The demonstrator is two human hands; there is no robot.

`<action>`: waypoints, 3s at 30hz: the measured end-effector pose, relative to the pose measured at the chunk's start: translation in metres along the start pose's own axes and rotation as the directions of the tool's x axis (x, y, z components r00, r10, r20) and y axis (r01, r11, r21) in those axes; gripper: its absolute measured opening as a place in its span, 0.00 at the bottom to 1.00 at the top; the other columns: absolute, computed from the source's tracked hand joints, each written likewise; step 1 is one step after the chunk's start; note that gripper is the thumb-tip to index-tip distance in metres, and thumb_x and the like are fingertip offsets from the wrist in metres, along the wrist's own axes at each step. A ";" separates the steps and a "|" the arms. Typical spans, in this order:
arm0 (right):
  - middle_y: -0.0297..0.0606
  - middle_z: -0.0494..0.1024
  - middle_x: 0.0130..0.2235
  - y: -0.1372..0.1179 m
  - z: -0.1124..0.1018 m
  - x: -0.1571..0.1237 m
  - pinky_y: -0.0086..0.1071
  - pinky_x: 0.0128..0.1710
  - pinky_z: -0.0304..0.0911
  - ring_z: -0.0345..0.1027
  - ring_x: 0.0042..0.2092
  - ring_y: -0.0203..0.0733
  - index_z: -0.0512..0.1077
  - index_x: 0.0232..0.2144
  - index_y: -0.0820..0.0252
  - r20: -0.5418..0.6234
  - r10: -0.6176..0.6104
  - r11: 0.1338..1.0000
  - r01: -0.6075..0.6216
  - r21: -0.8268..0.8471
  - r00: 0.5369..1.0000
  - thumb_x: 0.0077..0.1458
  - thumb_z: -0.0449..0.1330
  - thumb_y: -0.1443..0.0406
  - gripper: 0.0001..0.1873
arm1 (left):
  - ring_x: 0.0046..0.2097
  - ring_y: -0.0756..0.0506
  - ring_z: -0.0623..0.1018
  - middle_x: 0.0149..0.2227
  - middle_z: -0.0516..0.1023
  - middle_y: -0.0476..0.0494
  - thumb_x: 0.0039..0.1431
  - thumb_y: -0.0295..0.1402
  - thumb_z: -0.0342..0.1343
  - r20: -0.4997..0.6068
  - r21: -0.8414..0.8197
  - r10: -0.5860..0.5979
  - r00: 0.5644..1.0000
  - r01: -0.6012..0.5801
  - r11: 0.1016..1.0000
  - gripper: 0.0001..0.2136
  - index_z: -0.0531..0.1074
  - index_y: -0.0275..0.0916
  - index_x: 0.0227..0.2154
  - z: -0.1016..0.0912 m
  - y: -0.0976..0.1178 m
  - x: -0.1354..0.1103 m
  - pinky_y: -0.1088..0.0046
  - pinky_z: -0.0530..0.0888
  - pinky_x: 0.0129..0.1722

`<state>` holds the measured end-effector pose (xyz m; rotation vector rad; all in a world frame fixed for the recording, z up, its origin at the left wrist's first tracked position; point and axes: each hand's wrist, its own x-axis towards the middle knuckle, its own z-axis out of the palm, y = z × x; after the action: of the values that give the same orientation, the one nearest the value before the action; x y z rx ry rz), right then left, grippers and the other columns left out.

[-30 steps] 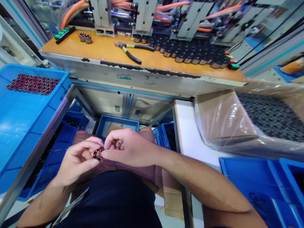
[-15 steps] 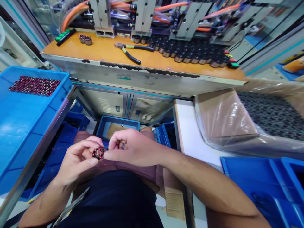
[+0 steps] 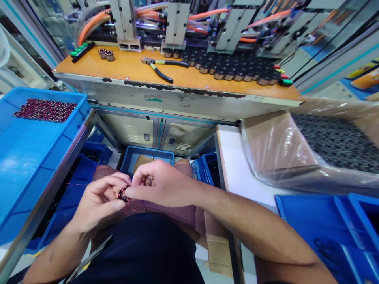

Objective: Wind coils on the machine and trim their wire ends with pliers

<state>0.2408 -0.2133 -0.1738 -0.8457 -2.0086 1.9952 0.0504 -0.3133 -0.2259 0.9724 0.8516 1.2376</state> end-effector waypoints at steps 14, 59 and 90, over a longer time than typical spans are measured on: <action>0.33 0.74 0.34 -0.003 -0.009 0.006 0.28 0.37 0.62 0.67 0.36 0.34 0.75 0.36 0.62 0.073 -0.169 0.973 0.179 -0.146 0.983 0.52 0.68 0.59 0.13 | 0.37 0.50 0.80 0.41 0.79 0.45 0.47 0.23 0.68 0.109 -0.092 -0.175 0.979 0.185 0.978 0.15 0.80 0.39 0.40 0.000 -0.003 -0.003 0.77 0.77 0.38; 0.31 0.73 0.27 -0.005 0.009 -0.016 0.24 0.29 0.59 0.64 0.29 0.31 0.72 0.28 0.62 0.027 -0.100 0.989 0.102 -0.108 0.995 0.61 0.60 0.62 0.11 | 0.34 0.50 0.78 0.38 0.75 0.42 0.45 0.26 0.70 0.108 -0.187 -0.056 0.993 0.076 0.980 0.12 0.79 0.36 0.34 0.000 -0.010 -0.003 0.75 0.76 0.35; 0.43 0.77 0.37 0.016 0.008 -0.011 0.36 0.40 0.67 0.70 0.40 0.40 0.71 0.40 0.64 0.203 -0.785 0.340 0.682 -0.647 0.585 0.65 0.56 0.67 0.05 | 0.30 0.52 0.80 0.36 0.71 0.49 0.44 0.30 0.72 0.193 -0.406 -0.097 0.976 0.170 0.898 0.15 0.79 0.39 0.37 0.007 -0.012 -0.002 0.82 0.75 0.31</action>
<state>0.2502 -0.2272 -0.1868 -0.0262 -2.3935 0.6393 0.0611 -0.3168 -0.2348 0.6438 0.4787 1.1392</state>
